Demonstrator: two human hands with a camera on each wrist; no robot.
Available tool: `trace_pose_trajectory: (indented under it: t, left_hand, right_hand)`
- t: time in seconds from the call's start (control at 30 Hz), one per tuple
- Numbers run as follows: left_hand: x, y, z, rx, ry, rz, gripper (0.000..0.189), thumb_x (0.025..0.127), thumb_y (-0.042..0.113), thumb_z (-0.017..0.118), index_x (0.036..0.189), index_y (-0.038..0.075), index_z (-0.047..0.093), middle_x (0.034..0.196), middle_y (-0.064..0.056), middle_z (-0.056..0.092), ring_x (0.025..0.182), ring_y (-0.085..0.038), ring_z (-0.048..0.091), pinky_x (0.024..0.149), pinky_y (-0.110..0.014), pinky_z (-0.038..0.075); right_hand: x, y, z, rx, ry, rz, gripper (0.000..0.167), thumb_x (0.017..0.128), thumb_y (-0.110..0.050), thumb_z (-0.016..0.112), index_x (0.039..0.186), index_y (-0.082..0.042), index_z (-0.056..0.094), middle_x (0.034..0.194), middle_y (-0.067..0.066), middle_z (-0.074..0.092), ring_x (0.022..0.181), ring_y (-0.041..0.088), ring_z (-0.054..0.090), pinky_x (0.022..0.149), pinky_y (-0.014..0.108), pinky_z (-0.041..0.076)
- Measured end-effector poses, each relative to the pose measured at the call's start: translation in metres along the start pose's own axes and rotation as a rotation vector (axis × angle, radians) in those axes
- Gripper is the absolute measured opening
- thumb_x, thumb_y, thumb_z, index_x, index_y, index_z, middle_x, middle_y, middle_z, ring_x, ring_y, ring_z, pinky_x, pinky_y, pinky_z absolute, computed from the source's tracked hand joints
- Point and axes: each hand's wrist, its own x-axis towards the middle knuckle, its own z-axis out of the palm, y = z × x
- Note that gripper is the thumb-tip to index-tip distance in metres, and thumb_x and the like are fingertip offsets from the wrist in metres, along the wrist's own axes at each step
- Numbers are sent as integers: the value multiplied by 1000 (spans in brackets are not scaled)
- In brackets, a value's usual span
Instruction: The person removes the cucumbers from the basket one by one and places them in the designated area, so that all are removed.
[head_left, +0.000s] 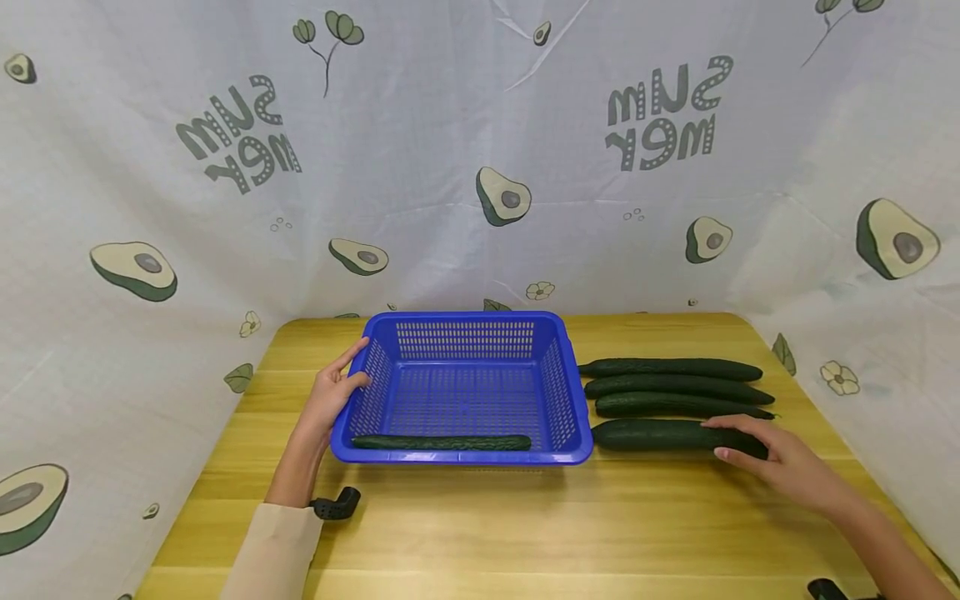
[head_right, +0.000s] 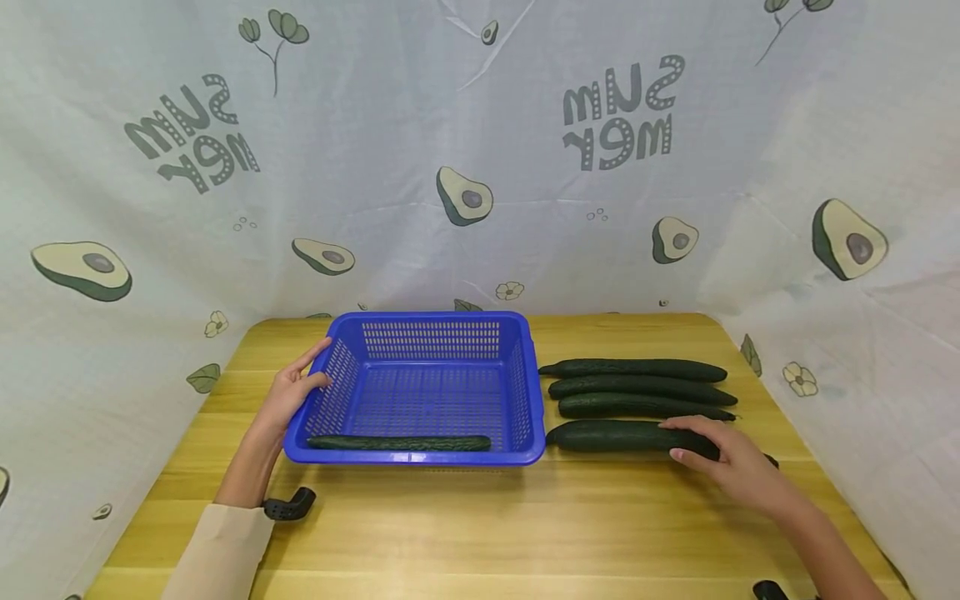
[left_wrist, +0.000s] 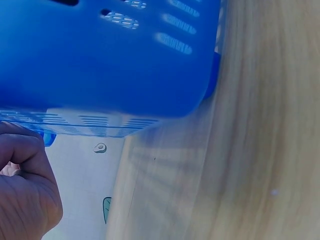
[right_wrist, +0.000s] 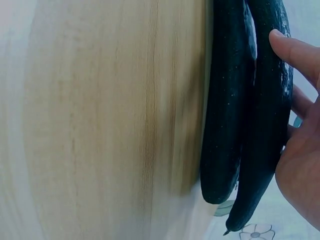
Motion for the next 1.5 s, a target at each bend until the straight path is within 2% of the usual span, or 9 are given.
trace_pose_trajectory:
  t: [0.2, 0.47, 0.67, 0.83, 0.93, 1.23, 1.5]
  left_hand:
    - [-1, 0, -1, -6, 3, -11, 72, 97, 5, 58, 160, 34, 40, 159, -17, 43, 84, -16, 72, 69, -30, 63]
    - [-1, 2, -2, 0, 7, 10, 70, 98, 6, 57, 160, 33, 39, 158, -18, 44, 80, -15, 72, 68, -29, 63]
    - [0, 3, -3, -3, 3, 9, 70, 98, 6, 58, 160, 32, 39, 159, -18, 44, 83, -16, 72, 68, -29, 63]
    - [1, 4, -3, 2, -2, 14, 70, 98, 6, 57, 160, 32, 39, 159, -17, 43, 83, -17, 73, 68, -29, 63]
    - [1, 4, -2, -2, -10, 19, 70, 98, 6, 57, 160, 32, 39, 159, -17, 43, 82, -16, 72, 68, -29, 63]
    - [2, 3, -1, 19, -6, 34, 70, 98, 7, 58, 160, 32, 39, 162, -16, 40, 83, -15, 71, 68, -28, 63]
    - [0, -3, -1, -3, -7, 8, 70, 98, 6, 57, 160, 34, 39, 158, -18, 43, 82, -16, 72, 68, -29, 63]
  right_hand:
    - [-2, 0, 4, -8, 19, -84, 38, 93, -13, 75, 130, -14, 69, 129, -15, 64, 117, -26, 40, 84, 1, 38]
    - [-3, -2, 11, -22, 38, -83, 37, 94, -15, 74, 130, -19, 69, 129, 2, 68, 118, -26, 38, 86, -1, 36]
    - [5, 0, 15, -92, 119, -188, 40, 86, -7, 80, 124, -18, 72, 119, -4, 70, 113, -19, 47, 87, 0, 37]
    - [7, 6, 20, -196, 157, -252, 43, 78, -6, 85, 117, -20, 74, 115, -4, 65, 109, -13, 44, 84, 12, 40]
    - [6, 7, 21, -216, 154, -246, 42, 78, -7, 86, 116, -21, 75, 113, -3, 63, 108, -12, 41, 82, 16, 41]
    - [4, 6, 23, -233, 157, -234, 42, 73, -6, 89, 109, -22, 75, 110, -3, 63, 106, -10, 42, 81, 13, 41]
    - [2, 2, 26, -146, 135, -176, 38, 82, -9, 85, 116, -19, 73, 112, -2, 67, 99, -3, 50, 79, 15, 42]
